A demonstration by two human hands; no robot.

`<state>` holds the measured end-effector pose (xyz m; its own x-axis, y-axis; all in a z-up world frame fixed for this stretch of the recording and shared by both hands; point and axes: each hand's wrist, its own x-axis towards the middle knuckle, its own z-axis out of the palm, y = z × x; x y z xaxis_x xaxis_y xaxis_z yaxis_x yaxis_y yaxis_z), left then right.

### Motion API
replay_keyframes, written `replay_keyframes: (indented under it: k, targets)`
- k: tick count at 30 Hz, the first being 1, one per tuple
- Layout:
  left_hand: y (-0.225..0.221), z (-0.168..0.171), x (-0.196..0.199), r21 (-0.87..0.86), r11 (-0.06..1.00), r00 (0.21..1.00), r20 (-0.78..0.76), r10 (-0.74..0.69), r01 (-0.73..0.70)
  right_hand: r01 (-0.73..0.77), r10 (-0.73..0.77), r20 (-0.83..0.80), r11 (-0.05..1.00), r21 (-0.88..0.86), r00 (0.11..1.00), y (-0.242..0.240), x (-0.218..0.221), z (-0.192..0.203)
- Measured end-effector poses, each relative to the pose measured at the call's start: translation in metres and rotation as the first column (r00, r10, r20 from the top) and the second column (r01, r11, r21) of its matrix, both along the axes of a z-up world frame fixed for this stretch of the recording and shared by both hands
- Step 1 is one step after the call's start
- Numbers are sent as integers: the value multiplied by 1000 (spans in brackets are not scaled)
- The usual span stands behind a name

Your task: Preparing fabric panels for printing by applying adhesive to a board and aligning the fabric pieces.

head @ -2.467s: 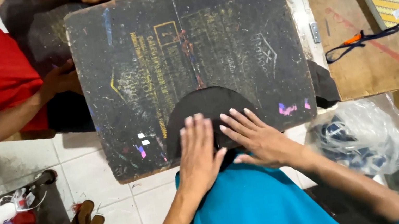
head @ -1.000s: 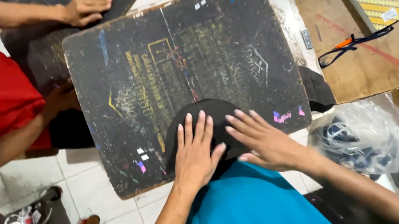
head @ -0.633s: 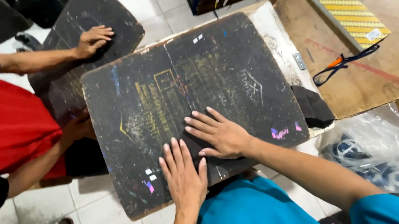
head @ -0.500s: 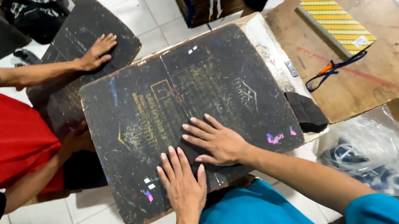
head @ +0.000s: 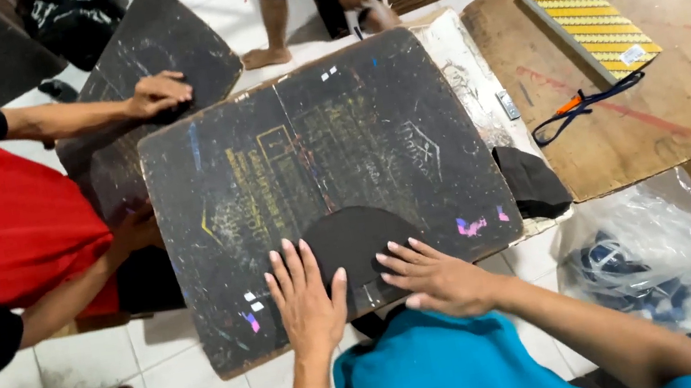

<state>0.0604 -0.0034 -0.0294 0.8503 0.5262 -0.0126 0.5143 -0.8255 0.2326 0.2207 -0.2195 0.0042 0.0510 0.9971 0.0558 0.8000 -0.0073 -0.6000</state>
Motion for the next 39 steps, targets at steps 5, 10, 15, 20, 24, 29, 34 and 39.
replay_keyframes:
  k: [5, 10, 15, 20, 24, 29, 34, 39]
  targets:
    - [-33, 3, 37, -23, 979, 977, -71, 199, -201, 274, -234, -584, 961, -20, 778, -65, 76, 4]
    - [-93, 9, 114, 54, 998, 1000, 19, 24, -25, 810, -820, -360, 539, -230, 444, -169, 151, -24]
    - [-103, 7, 128, 181, 983, 999, 21, 35, -38, 856, -898, -240, 428, -289, 368, -272, 194, -104]
    - [-103, 2, 133, 199, 979, 998, 48, 38, -47, 778, -869, -231, 494, -388, 436, -244, 197, -130]
    - [-106, -1, 129, 187, 982, 998, 65, 24, -36, 648, -692, -12, 681, -341, 722, -241, 222, -165]
    - [-108, -2, 133, 181, 983, 997, 79, 25, -39, 571, -625, 16, 703, -424, 781, -264, 265, -170]
    - [-109, -2, 134, 181, 982, 994, 102, 34, -52, 391, -458, -27, 787, -478, 889, -262, 256, -144]
    - [-110, -2, 133, 182, 982, 993, 116, 28, -49, 420, -454, -6, 830, -368, 891, -268, 253, -164]
